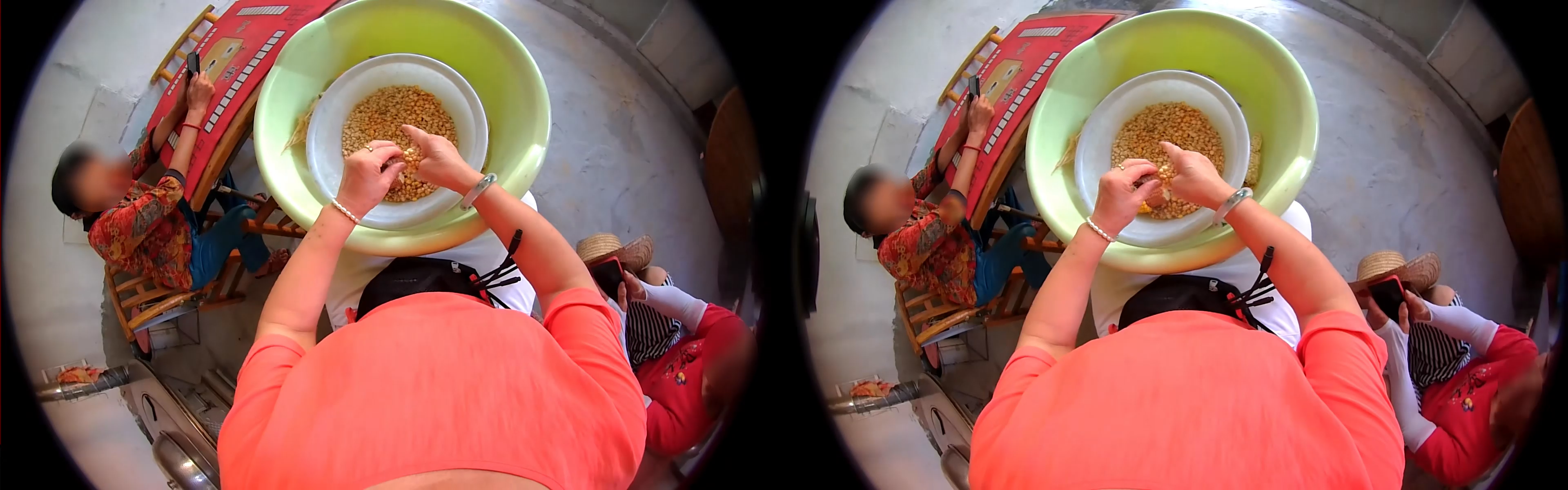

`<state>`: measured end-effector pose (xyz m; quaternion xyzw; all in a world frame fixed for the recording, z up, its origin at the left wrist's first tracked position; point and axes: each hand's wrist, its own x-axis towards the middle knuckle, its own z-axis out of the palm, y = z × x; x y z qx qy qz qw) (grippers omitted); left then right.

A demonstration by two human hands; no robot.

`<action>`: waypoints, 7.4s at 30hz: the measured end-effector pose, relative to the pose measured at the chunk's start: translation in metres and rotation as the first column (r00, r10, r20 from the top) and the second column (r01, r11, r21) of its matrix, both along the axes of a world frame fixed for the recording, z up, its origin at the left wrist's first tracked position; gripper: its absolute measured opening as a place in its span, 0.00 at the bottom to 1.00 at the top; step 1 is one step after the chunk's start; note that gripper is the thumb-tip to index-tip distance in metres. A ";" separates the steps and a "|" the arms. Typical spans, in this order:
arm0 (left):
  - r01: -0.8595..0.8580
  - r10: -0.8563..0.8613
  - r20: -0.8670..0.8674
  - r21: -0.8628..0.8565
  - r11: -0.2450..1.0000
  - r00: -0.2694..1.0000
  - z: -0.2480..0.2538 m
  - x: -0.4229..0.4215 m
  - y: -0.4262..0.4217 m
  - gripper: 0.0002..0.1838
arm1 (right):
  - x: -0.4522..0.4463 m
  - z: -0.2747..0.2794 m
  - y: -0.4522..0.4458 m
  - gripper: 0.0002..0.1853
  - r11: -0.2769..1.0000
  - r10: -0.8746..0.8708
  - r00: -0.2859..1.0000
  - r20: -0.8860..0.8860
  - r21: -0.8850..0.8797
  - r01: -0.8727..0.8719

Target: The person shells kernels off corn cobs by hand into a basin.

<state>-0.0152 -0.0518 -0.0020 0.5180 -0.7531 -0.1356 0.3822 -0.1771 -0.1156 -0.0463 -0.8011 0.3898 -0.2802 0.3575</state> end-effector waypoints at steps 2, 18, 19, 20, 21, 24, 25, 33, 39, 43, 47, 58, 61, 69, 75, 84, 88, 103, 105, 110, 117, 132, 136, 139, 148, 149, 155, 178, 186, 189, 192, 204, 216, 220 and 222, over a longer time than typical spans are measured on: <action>0.001 -0.001 0.009 0.018 1.000 1.000 0.000 -0.001 0.001 0.07 | 0.002 -0.021 -0.008 0.36 1.000 0.018 0.994 0.103 0.003 -0.018; 0.076 0.098 -0.361 0.438 0.896 0.927 -0.020 0.004 -0.019 0.06 | -0.004 0.022 0.012 0.37 0.988 -0.039 0.974 -0.224 -0.157 0.003; 0.112 0.098 -0.387 0.486 0.867 0.917 -0.017 0.006 -0.021 0.06 | -0.004 0.022 0.012 0.38 0.985 -0.028 0.979 -0.200 -0.170 -0.007; 0.154 0.096 -0.431 0.509 0.847 0.897 -0.015 0.006 -0.022 0.06 | -0.004 0.022 0.013 0.38 0.983 -0.019 0.984 -0.177 -0.184 -0.015; 0.197 0.095 -0.474 0.530 0.825 0.876 -0.014 0.007 -0.023 0.06 | -0.005 0.022 0.014 0.38 0.980 -0.009 0.988 -0.154 -0.197 -0.021; 0.273 0.105 -0.567 0.541 0.796 0.817 -0.007 0.008 -0.020 0.06 | -0.004 0.021 0.013 0.39 0.980 -0.009 0.986 -0.165 -0.198 -0.024; 0.288 0.109 -0.592 0.535 0.794 0.799 -0.005 0.008 -0.019 0.07 | -0.004 0.021 0.013 0.39 0.981 -0.007 0.986 -0.169 -0.194 -0.027; 0.142 0.141 -0.515 0.471 0.871 0.845 -0.019 0.005 -0.014 0.05 | -0.003 0.021 0.013 0.39 0.983 -0.001 0.983 -0.186 -0.179 -0.033; 0.008 0.217 -0.476 0.426 0.904 0.852 -0.028 -0.002 -0.013 0.06 | -0.002 0.021 0.011 0.40 0.990 -0.013 0.971 -0.239 -0.143 -0.022; 0.018 0.234 -0.475 0.467 0.884 0.849 -0.037 0.002 -0.020 0.06 | -0.002 0.016 0.014 0.41 0.978 0.012 0.987 -0.160 -0.202 -0.045; 0.171 0.241 -0.616 0.532 0.829 0.750 -0.036 0.007 -0.025 0.09 | -0.001 0.010 0.014 0.41 0.963 -0.020 0.993 -0.113 -0.268 -0.011; -0.004 0.189 -0.387 0.432 0.902 0.903 -0.008 0.012 -0.009 0.09 | -0.006 0.033 0.013 0.33 0.978 0.071 0.990 0.124 0.189 -0.093; -0.101 0.221 -0.243 0.425 0.900 0.945 0.000 0.009 -0.005 0.08 | -0.006 0.036 0.006 0.29 0.853 0.066 0.987 0.144 0.506 -0.131; 0.050 -0.034 -0.147 0.109 0.993 0.989 -0.002 0.007 -0.006 0.08 | -0.003 0.026 0.007 0.24 0.967 0.109 0.989 0.097 0.219 -0.128; 0.058 -0.047 -0.058 0.198 0.979 0.997 0.003 0.002 -0.009 0.06 | -0.005 0.035 0.010 0.23 0.955 0.153 0.985 -0.080 0.268 -0.127; 0.026 -0.023 -0.017 0.207 0.978 1.000 -0.014 -0.003 -0.019 0.07 | -0.001 0.011 0.010 0.10 0.999 -0.016 0.974 -0.225 -0.043 0.007; 0.053 0.029 -0.147 0.520 0.852 0.989 -0.009 -0.003 -0.021 0.07 | -0.001 0.006 0.007 0.10 0.999 0.011 0.963 -0.270 -0.039 -0.022; 0.202 -0.232 0.258 0.136 0.970 0.938 0.007 0.005 -0.017 0.06 | -0.001 0.010 0.007 0.11 0.996 0.088 0.966 -0.244 0.053 -0.077; 0.248 -0.276 0.260 0.136 0.959 0.925 0.006 0.010 -0.022 0.06 | -0.001 0.012 0.003 0.10 0.989 0.129 0.958 -0.256 0.100 -0.107; 0.224 -0.238 0.003 0.330 0.917 0.971 -0.010 0.018 -0.026 0.04 | 0.002 0.012 0.009 0.09 0.992 0.122 0.972 -0.200 0.060 -0.112; 0.216 -0.015 -0.339 0.563 0.797 0.941 -0.043 0.031 -0.036 0.06 | 0.002 0.010 0.010 0.06 0.991 0.116 0.921 -0.371 -0.015 -0.131; 0.136 0.011 -0.293 0.475 0.869 0.956 -0.019 0.012 -0.010 0.09 | 0.002 0.008 0.014 0.09 0.987 0.047 0.975 -0.216 -0.140 -0.078; 0.011 -0.010 -0.006 0.218 0.976 1.000 -0.009 0.004 -0.002 0.06 | 0.002 0.001 0.012 0.10 0.989 0.049 0.984 -0.169 -0.132 -0.072; 0.028 -0.028 0.189 0.004 1.000 0.982 0.001 0.001 -0.001 0.05 | 0.000 0.000 0.011 0.10 0.993 0.052 0.985 -0.167 -0.098 -0.069; 0.082 -0.030 0.278 -0.177 0.981 0.960 -0.005 -0.001 -0.005 0.04 | -0.001 0.010 0.010 0.11 0.984 0.081 0.986 -0.147 0.170 -0.056; 0.079 -0.023 0.278 -0.194 0.978 0.960 -0.007 -0.002 -0.007 0.05 | -0.001 0.010 0.008 0.11 0.984 0.072 0.986 -0.154 0.173 -0.045; -0.095 0.093 0.017 0.117 0.989 0.995 -0.020 0.001 -0.017 0.04 | -0.001 0.009 0.010 0.06 0.997 0.019 0.968 -0.251 -0.062 -0.035; 0.013 -0.012 -0.006 0.153 0.988 1.000 0.000 0.001 -0.008 0.11 | -0.005 0.021 0.001 0.15 0.821 0.097 0.981 0.166 0.544 -0.173; -0.027 0.051 0.240 -0.104 0.994 0.969 -0.009 -0.002 -0.013 0.06 | -0.004 0.021 0.004 0.15 0.878 0.068 0.988 0.142 0.461 -0.127; -0.062 0.084 0.189 -0.119 0.991 0.978 -0.016 -0.003 -0.013 0.04 | -0.004 0.018 0.003 0.16 0.928 0.053 0.997 0.049 0.367 -0.067; -0.116 0.122 0.134 -0.048 0.992 0.984 -0.019 -0.003 -0.013 0.04 | -0.003 0.019 0.004 0.17 0.949 0.038 0.999 -0.037 0.314 -0.024; 0.167 0.153 -0.479 0.561 0.811 0.864 -0.025 0.013 -0.032 0.10 | 0.001 0.009 0.007 0.14 0.995 -0.061 0.988 -0.143 -0.084 0.049; 0.086 0.119 -0.364 0.500 0.862 0.924 -0.013 0.010 -0.016 0.11 | 0.001 0.015 0.002 0.28 0.929 0.051 0.998 0.043 0.366 -0.063; -0.003 0.098 -0.202 0.426 0.904 0.974 0.000 -0.003 -0.009 0.14 | 0.000 0.025 0.004 0.23 0.905 0.054 0.998 -0.039 0.424 -0.032; -0.016 0.102 -0.208 0.380 0.925 0.973 0.001 -0.006 -0.011 0.16 | 0.001 0.023 0.004 0.20 0.950 0.011 0.997 -0.071 0.313 0.012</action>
